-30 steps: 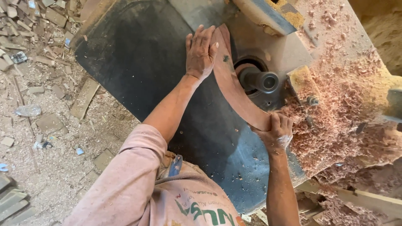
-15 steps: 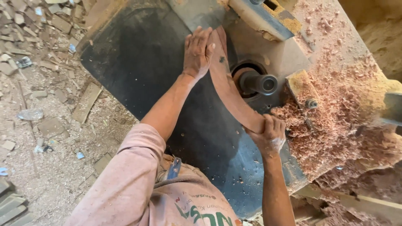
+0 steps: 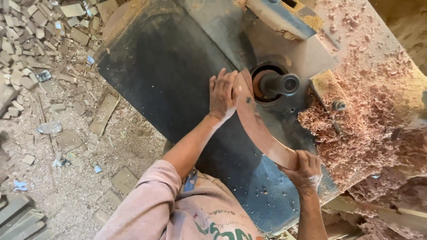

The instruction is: The person smooths a curved wooden piece on a spindle sander, holding it with both hands and moving it back and forth against the rotating spindle. The person repeatedly flips the piece to sand different edges and surfaces.

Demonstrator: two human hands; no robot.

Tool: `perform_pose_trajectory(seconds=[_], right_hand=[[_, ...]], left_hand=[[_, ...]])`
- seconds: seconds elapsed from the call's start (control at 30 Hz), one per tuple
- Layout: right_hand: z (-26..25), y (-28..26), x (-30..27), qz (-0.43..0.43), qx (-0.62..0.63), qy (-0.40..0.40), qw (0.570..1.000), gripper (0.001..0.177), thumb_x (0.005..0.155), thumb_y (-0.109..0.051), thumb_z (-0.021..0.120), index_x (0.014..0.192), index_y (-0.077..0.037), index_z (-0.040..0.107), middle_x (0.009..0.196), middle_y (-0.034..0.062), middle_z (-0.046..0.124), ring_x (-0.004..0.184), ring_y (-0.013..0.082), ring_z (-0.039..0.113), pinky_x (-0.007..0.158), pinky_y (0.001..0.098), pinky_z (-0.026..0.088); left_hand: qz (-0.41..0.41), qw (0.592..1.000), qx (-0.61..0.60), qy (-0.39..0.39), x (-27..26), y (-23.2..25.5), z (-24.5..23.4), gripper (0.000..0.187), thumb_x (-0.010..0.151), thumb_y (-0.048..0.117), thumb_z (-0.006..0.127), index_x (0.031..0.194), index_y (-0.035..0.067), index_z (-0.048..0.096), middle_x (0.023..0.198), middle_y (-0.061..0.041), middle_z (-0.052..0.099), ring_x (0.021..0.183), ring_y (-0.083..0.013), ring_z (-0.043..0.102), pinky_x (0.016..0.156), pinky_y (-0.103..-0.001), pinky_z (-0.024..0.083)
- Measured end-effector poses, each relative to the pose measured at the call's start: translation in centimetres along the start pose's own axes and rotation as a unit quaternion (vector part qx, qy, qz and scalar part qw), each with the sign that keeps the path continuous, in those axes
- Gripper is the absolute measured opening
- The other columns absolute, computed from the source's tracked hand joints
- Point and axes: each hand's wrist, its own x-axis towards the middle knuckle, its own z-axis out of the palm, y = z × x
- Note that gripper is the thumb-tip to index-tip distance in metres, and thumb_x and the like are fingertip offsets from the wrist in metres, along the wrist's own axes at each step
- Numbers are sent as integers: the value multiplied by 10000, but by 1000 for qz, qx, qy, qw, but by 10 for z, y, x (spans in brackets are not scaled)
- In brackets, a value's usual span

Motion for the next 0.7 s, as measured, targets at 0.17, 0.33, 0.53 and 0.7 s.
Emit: perform_pose_trajectory(seconds=[0.17,0.33,0.53,0.7], right_hand=[[-8,2,-4,-1,-8,8,1000,857,448,-474,978,1196,-152,711,1119,100,671,955,314,650,894,420,552],[-11,3,-6,7,11,3,1000,871,418,-438,990,1189,-147,709,1106,105,674,948,326,656,880,441,561],[-10,8,-7,7,9,5,1000,853,440,-444,982,1188,-134,713,1119,109,669,979,340,655,918,424,566],[-17,-2,6,13,20,6,1000,841,453,-433,982,1188,-117,720,1123,112,675,987,342,661,922,430,566]], left_hand=[[-1,1000,-12,5,-2,15,-4,536,1066,526,354,1424,188,565,1237,-38,632,1325,-299,592,1145,-498,363],[5,1000,1,14,-3,18,0,534,1067,526,350,1410,184,573,1236,-32,637,1321,-289,599,1149,-497,354],[8,1000,-1,7,3,20,2,500,1076,482,369,1414,175,570,1243,-49,643,1318,-286,603,1145,-488,365],[1,1000,-4,-10,5,20,2,533,1080,515,330,1442,191,551,1271,-37,630,1338,-281,584,1166,-489,351]])
